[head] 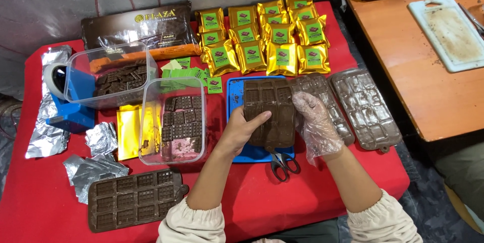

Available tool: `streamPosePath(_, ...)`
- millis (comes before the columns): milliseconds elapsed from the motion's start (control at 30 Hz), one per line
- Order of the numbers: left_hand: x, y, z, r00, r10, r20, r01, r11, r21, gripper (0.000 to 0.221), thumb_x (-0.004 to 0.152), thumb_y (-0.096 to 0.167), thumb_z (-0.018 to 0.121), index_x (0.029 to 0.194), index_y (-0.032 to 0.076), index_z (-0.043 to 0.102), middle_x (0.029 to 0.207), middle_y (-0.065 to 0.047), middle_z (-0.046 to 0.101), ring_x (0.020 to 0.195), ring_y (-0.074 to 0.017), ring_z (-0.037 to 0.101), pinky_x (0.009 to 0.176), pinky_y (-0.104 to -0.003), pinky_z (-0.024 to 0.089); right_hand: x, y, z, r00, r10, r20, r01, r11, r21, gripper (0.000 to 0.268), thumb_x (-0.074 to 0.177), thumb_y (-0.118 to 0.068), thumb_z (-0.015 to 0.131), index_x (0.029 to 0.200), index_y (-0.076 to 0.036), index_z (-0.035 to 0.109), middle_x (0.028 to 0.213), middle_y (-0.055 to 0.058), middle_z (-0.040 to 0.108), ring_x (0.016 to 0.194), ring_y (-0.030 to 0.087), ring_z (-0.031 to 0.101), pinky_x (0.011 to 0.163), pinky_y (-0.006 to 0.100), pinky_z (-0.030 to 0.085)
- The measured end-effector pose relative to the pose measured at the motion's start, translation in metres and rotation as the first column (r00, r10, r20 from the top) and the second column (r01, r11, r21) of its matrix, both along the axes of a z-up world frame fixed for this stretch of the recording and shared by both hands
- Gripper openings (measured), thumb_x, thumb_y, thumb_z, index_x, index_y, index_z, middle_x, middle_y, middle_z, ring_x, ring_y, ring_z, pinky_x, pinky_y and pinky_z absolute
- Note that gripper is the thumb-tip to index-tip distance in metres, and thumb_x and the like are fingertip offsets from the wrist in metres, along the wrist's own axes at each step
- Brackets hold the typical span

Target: The person uses scissors to cut chocolate bars into smaller pieces on a blue cutting board. They repeatedly trim edges and break off chunks, placing the pieces into a clear plastic container. The workspace includes chocolate molds, wrapped chocolate bars, and foil sheets on a red table.

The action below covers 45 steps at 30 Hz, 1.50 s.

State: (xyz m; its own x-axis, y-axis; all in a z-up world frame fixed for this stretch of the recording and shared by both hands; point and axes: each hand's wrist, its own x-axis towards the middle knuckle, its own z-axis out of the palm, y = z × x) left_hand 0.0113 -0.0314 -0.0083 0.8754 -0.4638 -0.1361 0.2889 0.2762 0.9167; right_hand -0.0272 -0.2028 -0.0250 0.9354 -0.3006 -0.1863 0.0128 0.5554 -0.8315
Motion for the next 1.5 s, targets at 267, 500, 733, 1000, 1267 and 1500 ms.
streamPosePath(267,0.000,0.004,0.000,0.999,0.049,0.012,-0.049,0.999,-0.004,0.034,0.076,0.010,0.076,0.102,-0.006,0.062,0.093,-0.018,0.068,0.084,-0.0171,0.062,0.075,-0.038,0.055,-0.003,0.012,0.026,1.000,0.015,0.000,-0.015,1.000,0.001,0.010,0.086,-0.012,0.065,0.083,-0.009,0.056,0.071,0.003,0.060,0.059,0.013,0.062,0.048,0.022,0.051)
streamPosePath(500,-0.001,0.001,-0.002,0.993,0.119,-0.008,-0.119,0.992,-0.040,0.036,0.075,0.012,0.077,0.103,-0.005,0.063,0.092,-0.016,0.068,0.082,-0.0172,0.062,0.072,-0.038,0.056,-0.009,0.025,0.059,0.993,0.094,0.078,-0.102,0.988,0.115,0.008,0.087,-0.010,0.062,0.090,-0.004,0.058,0.078,0.010,0.065,0.063,0.017,0.063,0.049,0.023,0.051)
streamPosePath(733,0.002,0.004,-0.002,0.976,0.219,-0.021,-0.220,0.973,-0.073,0.033,0.076,0.012,0.076,0.102,-0.004,0.063,0.091,-0.016,0.068,0.080,-0.0173,0.063,0.071,-0.037,0.056,-0.014,0.029,0.060,0.973,0.190,0.133,-0.189,0.982,-0.015,0.017,0.080,-0.008,0.065,0.095,-0.001,0.061,0.088,0.009,0.065,0.072,0.013,0.062,0.057,0.022,0.052)
streamPosePath(1000,0.000,0.003,-0.002,0.955,0.293,-0.042,-0.296,0.945,-0.137,0.033,0.076,0.011,0.076,0.102,-0.004,0.062,0.089,-0.015,0.067,0.078,-0.0175,0.064,0.070,-0.037,0.057,-0.022,0.035,0.069,0.960,0.220,0.172,-0.191,0.967,-0.169,0.022,0.075,0.003,0.067,0.096,0.006,0.064,0.097,0.012,0.060,0.095,0.018,0.058,0.083,0.030,0.050)
streamPosePath(1267,0.001,0.003,-0.002,0.957,0.287,-0.035,-0.289,0.943,-0.167,0.032,0.077,0.011,0.075,0.102,-0.004,0.062,0.089,-0.014,0.067,0.079,-0.0165,0.063,0.070,-0.038,0.057,-0.015,0.023,0.033,0.976,0.179,0.120,-0.166,0.980,-0.114,0.022,0.079,0.005,0.063,0.100,0.007,0.063,0.101,0.014,0.063,0.099,0.019,0.061,0.087,0.031,0.051)
streamPosePath(1500,0.001,0.004,0.000,0.959,0.278,-0.058,-0.283,0.943,-0.177,0.032,0.076,0.011,0.075,0.102,-0.004,0.062,0.088,-0.014,0.067,0.078,-0.0167,0.064,0.069,-0.037,0.057,-0.018,0.031,0.044,0.985,0.162,0.061,-0.158,0.986,-0.060,0.016,0.083,0.002,0.060,0.098,0.003,0.062,0.102,0.011,0.064,0.099,0.017,0.061,0.087,0.029,0.051)
